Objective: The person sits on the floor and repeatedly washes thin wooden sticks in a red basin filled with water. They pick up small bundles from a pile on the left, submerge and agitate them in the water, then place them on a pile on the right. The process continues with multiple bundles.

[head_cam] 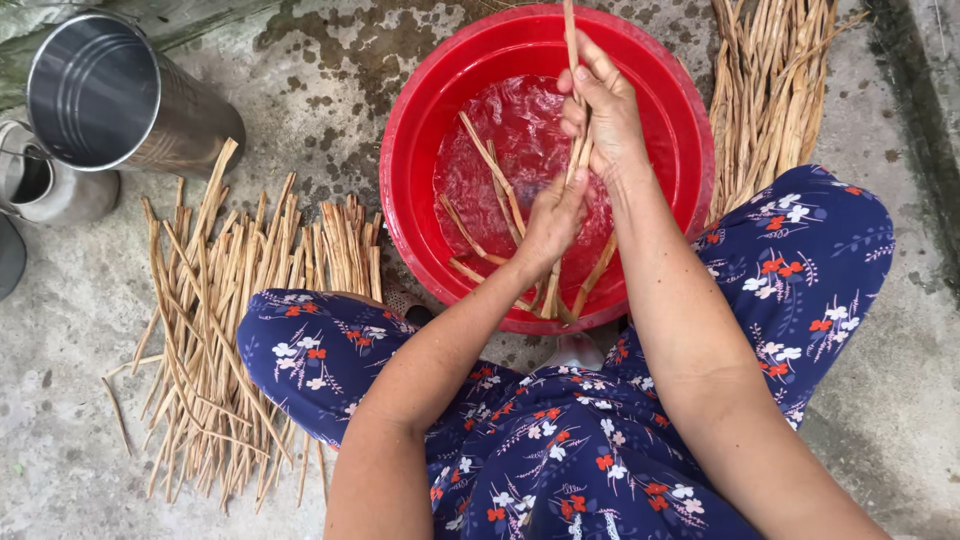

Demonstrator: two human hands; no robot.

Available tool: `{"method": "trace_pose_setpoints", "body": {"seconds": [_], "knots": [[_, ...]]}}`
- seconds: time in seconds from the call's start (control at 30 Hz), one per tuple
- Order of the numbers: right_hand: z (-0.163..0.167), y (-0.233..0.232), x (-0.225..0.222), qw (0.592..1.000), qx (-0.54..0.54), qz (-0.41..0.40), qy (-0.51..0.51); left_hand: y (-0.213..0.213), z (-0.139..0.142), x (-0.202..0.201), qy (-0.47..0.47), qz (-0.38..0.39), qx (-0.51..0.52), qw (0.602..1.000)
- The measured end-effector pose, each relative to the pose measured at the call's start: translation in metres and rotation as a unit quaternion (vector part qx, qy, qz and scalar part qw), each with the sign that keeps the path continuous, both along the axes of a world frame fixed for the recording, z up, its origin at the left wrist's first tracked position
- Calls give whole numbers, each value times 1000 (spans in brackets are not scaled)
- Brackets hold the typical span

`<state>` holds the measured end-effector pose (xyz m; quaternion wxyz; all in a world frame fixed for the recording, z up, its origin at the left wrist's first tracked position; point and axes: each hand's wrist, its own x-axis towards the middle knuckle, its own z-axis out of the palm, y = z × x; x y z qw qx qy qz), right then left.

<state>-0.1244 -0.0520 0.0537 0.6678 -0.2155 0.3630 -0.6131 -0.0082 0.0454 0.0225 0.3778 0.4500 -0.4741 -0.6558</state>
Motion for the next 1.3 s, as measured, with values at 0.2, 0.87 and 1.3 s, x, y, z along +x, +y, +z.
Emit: {"method": "trace_pose_setpoints", "body": {"seconds": [0.2,0.87,1.3], "knots": [[1,-11,-13,987,-87,12,133,-15,10,5,28,-22,44,998],[14,50,77,928,-29,94,359,-66,-5,29,267,95,131,950],[-7,26,62,840,-21,42,541,-58,22,18,199,51,129,970]]}}
